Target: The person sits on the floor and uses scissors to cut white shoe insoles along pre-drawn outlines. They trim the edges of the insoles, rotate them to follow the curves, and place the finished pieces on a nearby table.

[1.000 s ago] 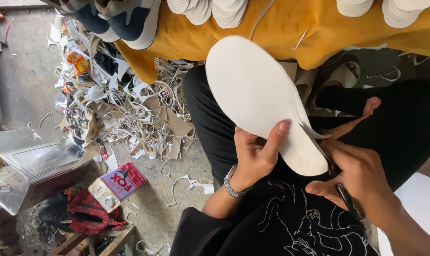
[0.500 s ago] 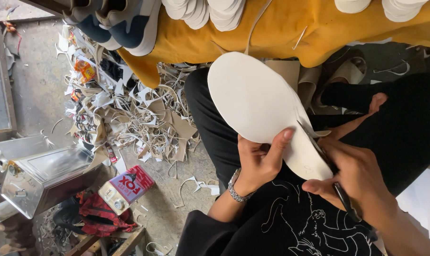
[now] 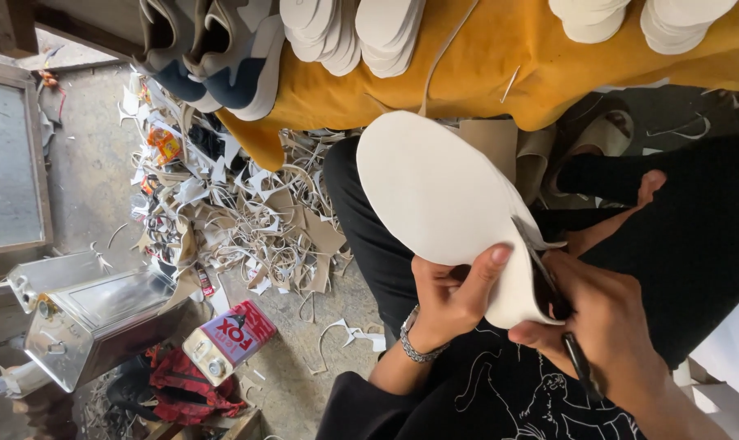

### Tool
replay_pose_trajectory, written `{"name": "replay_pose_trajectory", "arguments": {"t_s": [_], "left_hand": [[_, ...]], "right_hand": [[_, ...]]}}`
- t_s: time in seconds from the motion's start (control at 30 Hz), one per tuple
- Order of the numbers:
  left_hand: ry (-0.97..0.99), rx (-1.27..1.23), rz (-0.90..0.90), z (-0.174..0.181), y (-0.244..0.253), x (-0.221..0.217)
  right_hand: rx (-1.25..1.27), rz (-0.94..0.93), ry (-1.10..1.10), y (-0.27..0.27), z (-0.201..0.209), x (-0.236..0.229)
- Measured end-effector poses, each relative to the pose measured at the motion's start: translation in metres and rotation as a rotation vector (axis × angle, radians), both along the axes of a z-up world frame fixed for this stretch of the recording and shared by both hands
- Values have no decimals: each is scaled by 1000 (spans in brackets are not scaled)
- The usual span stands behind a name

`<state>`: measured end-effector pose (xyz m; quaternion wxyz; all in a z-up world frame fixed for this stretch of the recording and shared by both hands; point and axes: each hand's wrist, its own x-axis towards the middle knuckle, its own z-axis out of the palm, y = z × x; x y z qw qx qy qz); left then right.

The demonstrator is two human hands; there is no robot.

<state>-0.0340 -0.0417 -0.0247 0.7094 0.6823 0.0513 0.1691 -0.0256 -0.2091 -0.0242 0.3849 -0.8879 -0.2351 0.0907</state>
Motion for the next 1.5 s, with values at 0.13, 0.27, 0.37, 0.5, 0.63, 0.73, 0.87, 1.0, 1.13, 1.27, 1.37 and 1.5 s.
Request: {"name": "replay_pose_trajectory", "arguments": {"t_s": [0.13,0.27,0.37,0.5,0.63,0.73,0.87,1.0,1.13,1.27,1.37,1.5], "left_hand": [[8,-73,-2,4,-2,1],[14,-48,-78,4,-3,0],[0,-46,-60,3,-4,1],[-7,-94,-84,-7,-2,-2],[-3,-140,-132,-15,-4,-7],[-1,-198,-191,-11,-6,-6],[12,-246,-226,-12,-5,-6],[87,-274,-294,-18,7,0],[-5,-386,-236,-25,15,22],[-7,-430,-7,10,-2,36],[-82,-303,116,9,-16,29],[-77,-300,185,3,-25,24]], "right_hand": [[-41,-26,-69,2,-2,-5],[2,-42,-96,3,2,-2],[28,-56,-95,5,3,-1],[40,-65,-127,9,5,-1],[33,-59,-133,7,5,2],[38,-85,-150,11,9,2],[25,-103,-188,12,9,1],[-9,-104,-192,7,12,-1],[-61,-108,-217,5,7,-3],[-42,-182,-232,7,11,1],[-58,-224,-276,2,7,2],[-27,-227,-276,4,7,4]]}}
